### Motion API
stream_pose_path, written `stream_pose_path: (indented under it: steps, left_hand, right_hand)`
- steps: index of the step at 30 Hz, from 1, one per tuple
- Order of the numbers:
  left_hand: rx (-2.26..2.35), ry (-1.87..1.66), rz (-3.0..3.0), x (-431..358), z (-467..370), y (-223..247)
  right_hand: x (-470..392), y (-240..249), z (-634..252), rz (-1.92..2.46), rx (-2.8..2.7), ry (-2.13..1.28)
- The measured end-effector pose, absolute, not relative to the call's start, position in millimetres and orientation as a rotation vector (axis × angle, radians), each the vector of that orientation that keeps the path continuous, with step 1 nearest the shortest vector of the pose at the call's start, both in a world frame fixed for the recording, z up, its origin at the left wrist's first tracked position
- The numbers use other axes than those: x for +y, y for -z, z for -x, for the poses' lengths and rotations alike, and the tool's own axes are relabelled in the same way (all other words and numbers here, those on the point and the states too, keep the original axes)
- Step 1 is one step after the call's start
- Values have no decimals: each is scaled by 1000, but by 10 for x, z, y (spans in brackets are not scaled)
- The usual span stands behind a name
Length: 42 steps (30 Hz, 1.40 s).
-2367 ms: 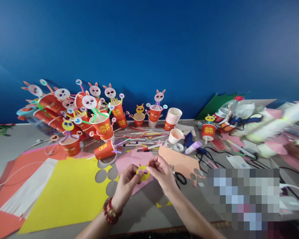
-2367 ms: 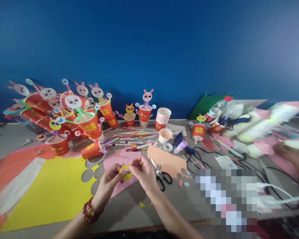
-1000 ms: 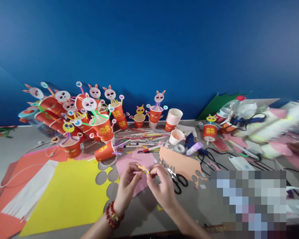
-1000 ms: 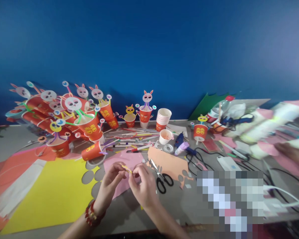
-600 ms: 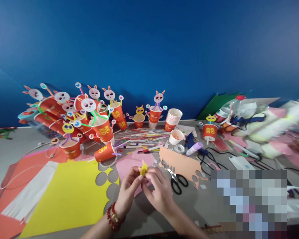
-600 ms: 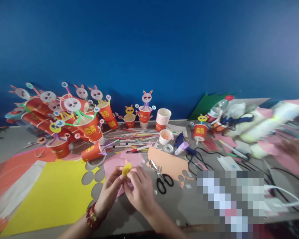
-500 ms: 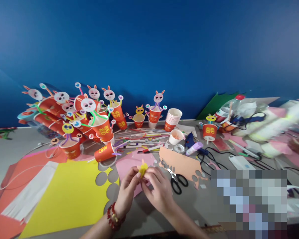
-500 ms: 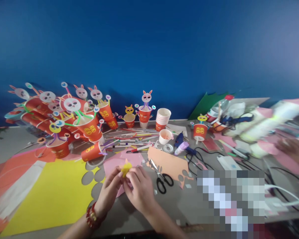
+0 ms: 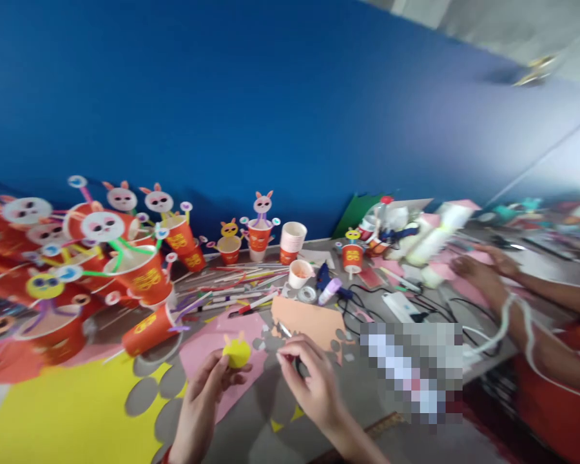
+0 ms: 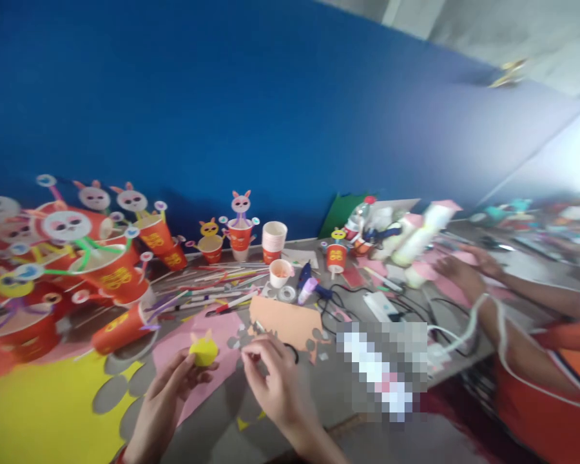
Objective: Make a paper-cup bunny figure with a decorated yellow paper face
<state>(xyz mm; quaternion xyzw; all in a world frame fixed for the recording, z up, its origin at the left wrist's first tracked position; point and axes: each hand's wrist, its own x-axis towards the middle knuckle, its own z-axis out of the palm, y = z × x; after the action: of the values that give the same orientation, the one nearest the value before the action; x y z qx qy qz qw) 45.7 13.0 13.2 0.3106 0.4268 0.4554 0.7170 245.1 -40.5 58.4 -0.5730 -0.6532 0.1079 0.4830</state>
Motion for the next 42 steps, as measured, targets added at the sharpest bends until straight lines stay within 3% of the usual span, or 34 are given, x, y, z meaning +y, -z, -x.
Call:
stream_pose_path:
  steps: [6, 13, 26, 42]
  left_hand:
    - [978, -914, -652, 206, -485, -95]
    - [1005, -862, -701, 232, -518, -153]
    - [1023, -969, -797, 121, -635, -291]
    - [940, -975, -795, 122, -633, -144]
  right_hand:
    - [-439, -938, -3711, 1650, -1233, 235]
    - [59, -1052, -4886, 1919, -1234, 97]
    - [494, -357, -4616, 2321, -1726, -117]
    - [619, -237, -4924, 1949, -1392, -368]
